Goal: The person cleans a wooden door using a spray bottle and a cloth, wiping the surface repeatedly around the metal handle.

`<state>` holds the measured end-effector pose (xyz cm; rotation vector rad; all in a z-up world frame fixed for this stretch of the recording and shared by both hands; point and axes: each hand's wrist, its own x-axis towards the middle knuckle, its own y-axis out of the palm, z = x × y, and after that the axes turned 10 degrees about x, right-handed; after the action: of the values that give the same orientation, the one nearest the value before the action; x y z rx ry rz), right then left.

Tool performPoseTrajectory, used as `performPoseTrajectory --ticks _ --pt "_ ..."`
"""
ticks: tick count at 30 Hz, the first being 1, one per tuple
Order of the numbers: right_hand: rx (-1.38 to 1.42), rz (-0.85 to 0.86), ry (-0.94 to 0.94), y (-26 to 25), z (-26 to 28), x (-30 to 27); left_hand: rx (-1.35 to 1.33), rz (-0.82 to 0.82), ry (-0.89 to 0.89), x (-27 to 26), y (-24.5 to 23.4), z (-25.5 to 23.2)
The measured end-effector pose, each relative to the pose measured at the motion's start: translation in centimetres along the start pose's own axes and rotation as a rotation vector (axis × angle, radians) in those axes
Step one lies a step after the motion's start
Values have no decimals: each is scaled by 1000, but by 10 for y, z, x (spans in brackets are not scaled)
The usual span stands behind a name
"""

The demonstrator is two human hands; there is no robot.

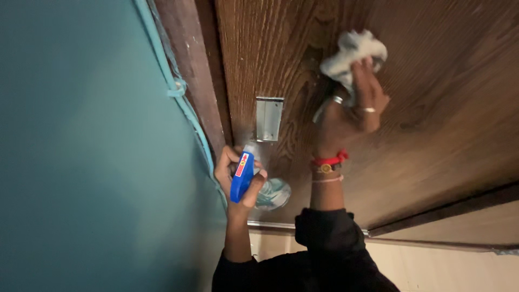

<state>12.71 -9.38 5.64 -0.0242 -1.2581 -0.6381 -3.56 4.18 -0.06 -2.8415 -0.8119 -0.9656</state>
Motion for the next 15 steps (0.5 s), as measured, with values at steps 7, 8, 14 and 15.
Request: performPoseTrajectory --ticks 7,8,14,15 --pt "73 250 -154 11 40 -30 -16 -16 -31 2 -3 -2" --pt "72 294 -123 3 43 -37 48 -24 -6 2 -3 -1" --pt "-4 232 -51 -21 37 -33 41 -6 61 3 -10 -1" --pt "-6 186 -49 -16 38 -27 56 -25 52 4 -10 -1"
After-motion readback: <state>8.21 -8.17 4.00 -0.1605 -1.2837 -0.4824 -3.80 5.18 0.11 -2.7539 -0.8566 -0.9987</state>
